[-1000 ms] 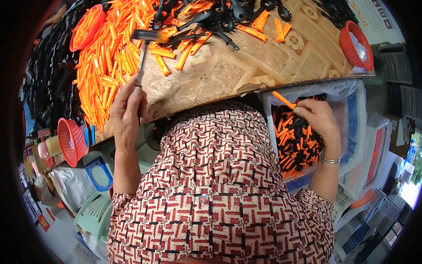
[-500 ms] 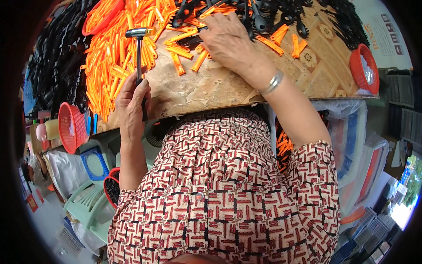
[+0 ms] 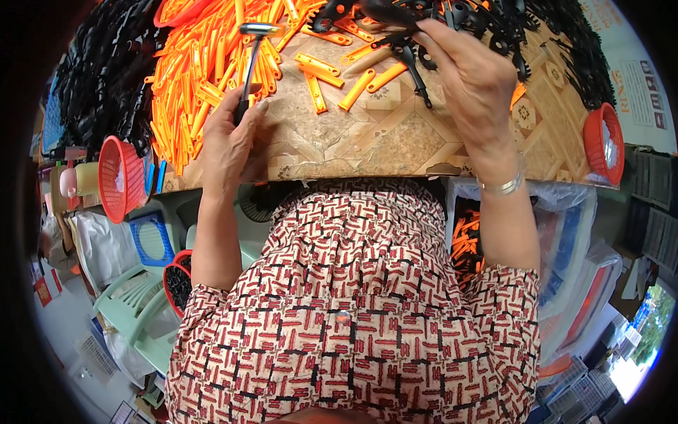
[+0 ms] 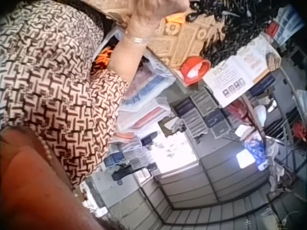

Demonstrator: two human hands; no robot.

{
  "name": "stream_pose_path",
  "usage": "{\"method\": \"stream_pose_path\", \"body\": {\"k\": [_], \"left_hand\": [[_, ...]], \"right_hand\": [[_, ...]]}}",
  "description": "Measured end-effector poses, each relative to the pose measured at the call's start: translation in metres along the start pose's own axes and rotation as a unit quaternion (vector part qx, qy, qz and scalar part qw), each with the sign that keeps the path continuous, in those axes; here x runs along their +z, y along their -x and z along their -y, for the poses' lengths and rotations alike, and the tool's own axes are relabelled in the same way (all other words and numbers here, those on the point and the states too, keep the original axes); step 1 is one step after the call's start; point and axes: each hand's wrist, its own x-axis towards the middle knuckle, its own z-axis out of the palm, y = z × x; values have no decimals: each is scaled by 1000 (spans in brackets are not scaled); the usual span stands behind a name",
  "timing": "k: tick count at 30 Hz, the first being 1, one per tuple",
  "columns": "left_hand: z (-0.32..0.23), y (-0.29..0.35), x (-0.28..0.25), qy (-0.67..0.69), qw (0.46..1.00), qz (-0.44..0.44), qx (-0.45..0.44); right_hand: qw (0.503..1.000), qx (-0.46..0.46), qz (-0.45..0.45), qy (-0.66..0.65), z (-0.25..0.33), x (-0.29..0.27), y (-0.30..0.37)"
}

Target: The person repeatedly picks up orange plastic pieces and black plastic components from a wooden table. Using a small hammer, they tap the orange piece into the black component to join them. The assembled units are placed into a clear plastic bin below the table. This process is repeated continuously throughout the clip.

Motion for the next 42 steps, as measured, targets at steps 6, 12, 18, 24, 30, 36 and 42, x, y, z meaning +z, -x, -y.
{"method": "stream_pose_path", "body": {"k": [6,12,18,24,30,36,42], "left_hand": [[-25,-12,18,-129,992,6,11],[-30,-55,42,-195,971,7,141],[-30,-75,64,-290,927,84,225],[-48,-85,54,-368,876,202,237],[-44,-88,48,-371,865,142,307],[-65,-68,51,-58,989,76,117],[-84,-32,62,203,962,164,-81]], "right_hand": [[915,264,27,-303,-1,-14,55],[720,317,35,-616,-6,-2,76],[617,328,57,-714,-3,4,82],[599,417,74,-680,-4,1,91],[661,420,106,-613,16,9,82],[635,441,108,-626,25,12,76],[624,446,106,-633,28,20,76]]}}
